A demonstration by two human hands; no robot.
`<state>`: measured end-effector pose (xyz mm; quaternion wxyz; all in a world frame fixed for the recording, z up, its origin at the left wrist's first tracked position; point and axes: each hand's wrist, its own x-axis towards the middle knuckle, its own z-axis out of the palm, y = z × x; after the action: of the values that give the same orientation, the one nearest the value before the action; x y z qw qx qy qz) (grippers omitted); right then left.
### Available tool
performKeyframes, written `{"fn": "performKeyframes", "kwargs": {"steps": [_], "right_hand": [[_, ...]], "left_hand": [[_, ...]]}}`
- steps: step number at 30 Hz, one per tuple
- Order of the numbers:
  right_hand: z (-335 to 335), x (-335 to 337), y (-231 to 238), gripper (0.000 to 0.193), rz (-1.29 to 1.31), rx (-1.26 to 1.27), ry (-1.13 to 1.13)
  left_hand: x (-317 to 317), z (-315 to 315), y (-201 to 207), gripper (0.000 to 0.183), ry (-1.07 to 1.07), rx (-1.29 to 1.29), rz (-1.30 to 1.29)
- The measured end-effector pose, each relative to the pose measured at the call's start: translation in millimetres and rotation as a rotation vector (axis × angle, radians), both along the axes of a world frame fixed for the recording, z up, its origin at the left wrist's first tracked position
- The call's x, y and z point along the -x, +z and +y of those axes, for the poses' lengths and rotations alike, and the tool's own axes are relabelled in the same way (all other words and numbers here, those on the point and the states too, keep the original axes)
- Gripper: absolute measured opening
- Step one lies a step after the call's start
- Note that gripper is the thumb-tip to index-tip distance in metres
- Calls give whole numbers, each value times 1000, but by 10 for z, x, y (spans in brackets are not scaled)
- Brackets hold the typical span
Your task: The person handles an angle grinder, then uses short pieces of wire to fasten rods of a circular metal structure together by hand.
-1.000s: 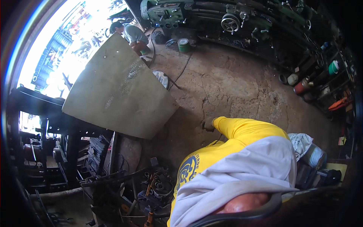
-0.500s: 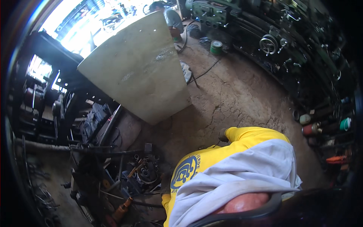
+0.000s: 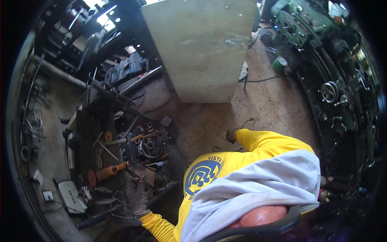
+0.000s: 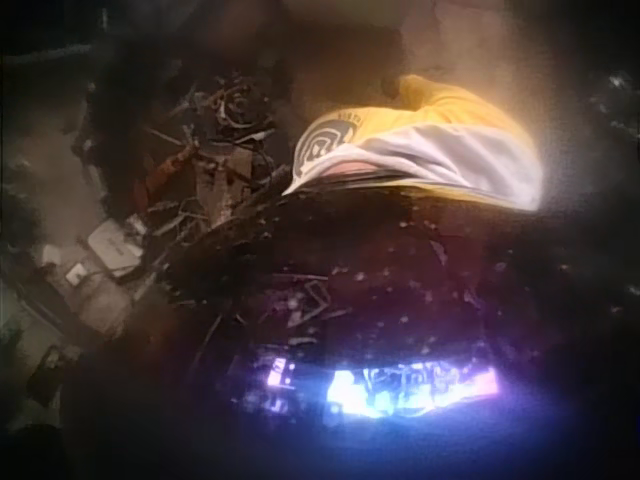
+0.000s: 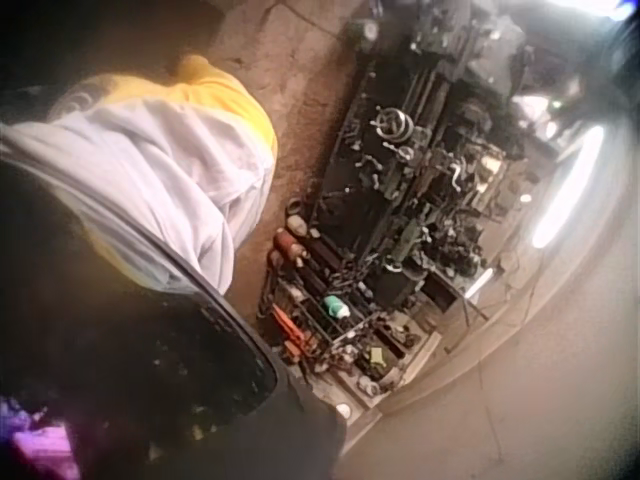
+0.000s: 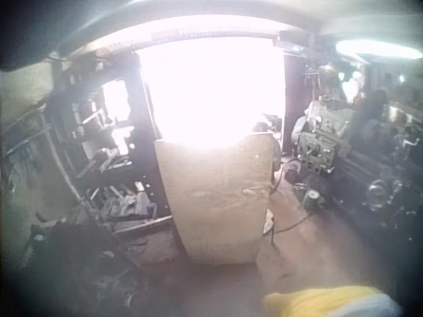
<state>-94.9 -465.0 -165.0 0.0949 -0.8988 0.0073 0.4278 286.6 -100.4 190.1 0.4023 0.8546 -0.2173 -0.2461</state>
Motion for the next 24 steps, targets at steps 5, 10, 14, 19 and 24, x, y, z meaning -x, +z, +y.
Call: {"fn": "performKeyframes", "kwargs": {"steps": [5,10,14,19,24], "right_hand": [[94,-246,-66,26,12,-12,179],[87,-399,87,33,105,11,-254],[-207,-53,-570,34,57,-27,-224],[-107,-46,-654,35,41,-32,-81],[32,-126,-760,36,-277,0,-49]], "left_hand": [[-26,449,476,21,87,-175,-443],[-167,570,1043,23,218,-124,-338],[-705,899,1040,23,177,-150,-231],[-885,1397,948,25,343,-83,-70],[-1484,1585,880,46,243,-219,-93]]}}
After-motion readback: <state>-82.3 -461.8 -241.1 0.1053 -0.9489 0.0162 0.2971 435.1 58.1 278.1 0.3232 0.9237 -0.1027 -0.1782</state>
